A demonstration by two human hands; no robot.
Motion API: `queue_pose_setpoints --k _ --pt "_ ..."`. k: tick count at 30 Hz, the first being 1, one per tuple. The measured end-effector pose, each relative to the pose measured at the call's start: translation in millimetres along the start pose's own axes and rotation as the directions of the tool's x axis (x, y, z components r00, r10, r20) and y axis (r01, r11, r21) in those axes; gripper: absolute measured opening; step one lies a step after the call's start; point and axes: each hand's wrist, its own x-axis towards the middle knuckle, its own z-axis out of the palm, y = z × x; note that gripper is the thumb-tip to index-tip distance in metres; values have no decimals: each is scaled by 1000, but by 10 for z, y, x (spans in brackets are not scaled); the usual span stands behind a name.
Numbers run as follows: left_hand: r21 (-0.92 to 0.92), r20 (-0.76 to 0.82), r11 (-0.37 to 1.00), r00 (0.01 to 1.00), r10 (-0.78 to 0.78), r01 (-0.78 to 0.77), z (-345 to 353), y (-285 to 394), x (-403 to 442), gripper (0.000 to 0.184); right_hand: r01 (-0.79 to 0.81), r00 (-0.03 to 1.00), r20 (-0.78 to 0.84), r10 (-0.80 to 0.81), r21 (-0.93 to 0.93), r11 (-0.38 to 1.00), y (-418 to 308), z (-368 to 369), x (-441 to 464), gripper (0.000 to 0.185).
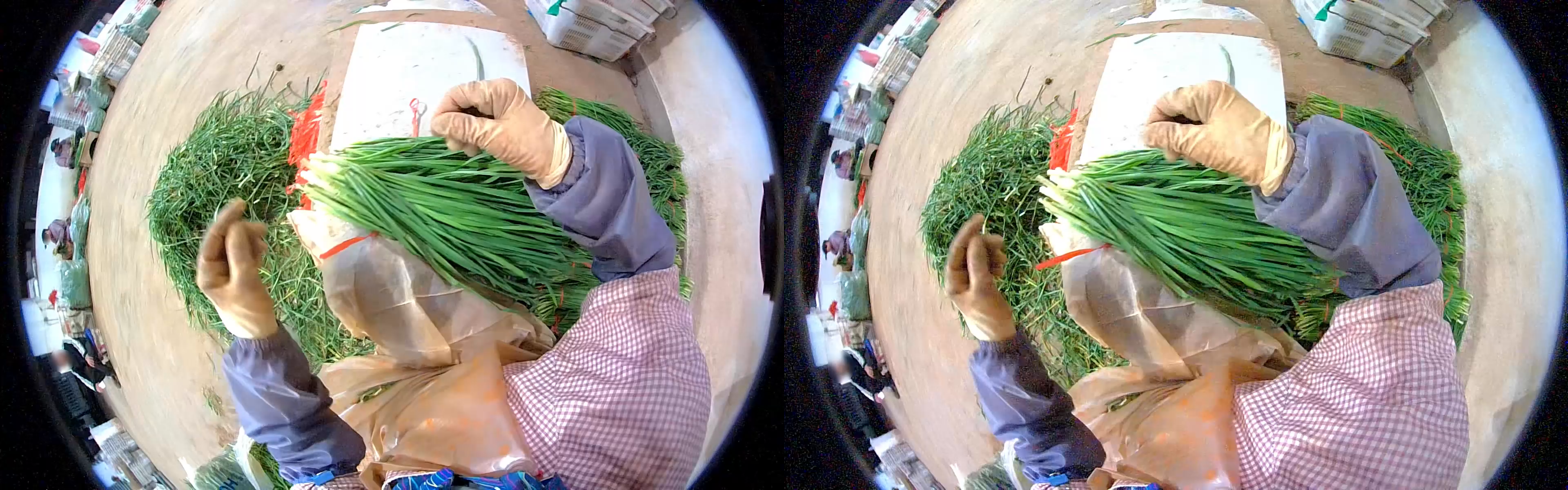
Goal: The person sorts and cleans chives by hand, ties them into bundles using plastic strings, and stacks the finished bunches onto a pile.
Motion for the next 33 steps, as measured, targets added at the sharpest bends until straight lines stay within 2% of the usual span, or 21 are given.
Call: queue_pose_setpoints --k 1,3,4,5,7,9,11,14,17,19,21,24,26,29,30,31,32,33 --pt "27 31 997 997 -74 73 -22 -2 -107 25 33 999 -21 -33 5 999 119 -4 28 21" --pt "50 152 977 965 -213 208 34 17 -283 29 -59 991 -124 47 -97 994 236 -145 244 19" --pt "113 247 991 964 -95 68 98 -4 -353 32 -11 992 -130 -6 -125 992 418 -214 402 22" --pt "164 342 983 940 16 -76 158 -3 -384 35 -6 993 -113 -24 -256 967 562 -262 497 23" --pt "261 493 945 869 43 -195 269 5 -395 41 13 996 -71 -56 -502 865 653 -225 632 26" --pt "229 522 922 839 156 -314 408 -135 -391 35 -78 996 -24 83 -651 755 753 -111 717 31" --pt "273 530 851 809 256 -449 467 -120 -357 29 -187 977 -65 202 -714 675 916 -28 753 35" --pt "234 551 857 789 272 -459 471 -147 -308 21 -272 953 -132 271 -764 585 1060 -13 819 40" --pt "220 548 822 763 342 -526 495 -140 -291 26 -351 902 -159 401 -811 468 951 59 954 41" --pt "307 577 743 737 351 -594 496 -64 -305 32 -317 916 -147 374 -835 449 866 178 985 38" --pt "395 621 642 706 340 -657 477 26 -333 38 -254 944 -105 312 -836 486 929 315 1020 37" --pt "477 689 478 652 318 -738 438 111 -413 45 -317 921 -137 365 -808 496 971 328 1048 33" --pt "419 717 533 628 302 -735 383 153 -447 44 -330 922 -160 354 -802 498 951 223 952 30" --pt "258 746 666 583 323 -699 404 109 -445 37 -238 971 -168 168 -670 703 1085 94 752 28" --pt "202 763 708 562 320 -677 453 70 -442 36 -229 962 -231 142 -411 882 1152 138 700 20" --pt "143 781 746 538 319 -650 515 60 -420 34 -212 966 -208 154 -294 932 1197 139 666 17" --pt "50 769 851 564 301 -523 585 83 -365 22 -195 969 -185 163 -170 966 1236 149 628 15" --pt "39 752 932 625 209 -359 625 61 -338 19 -176 972 -164 167 -41 983 1259 192 577 13"
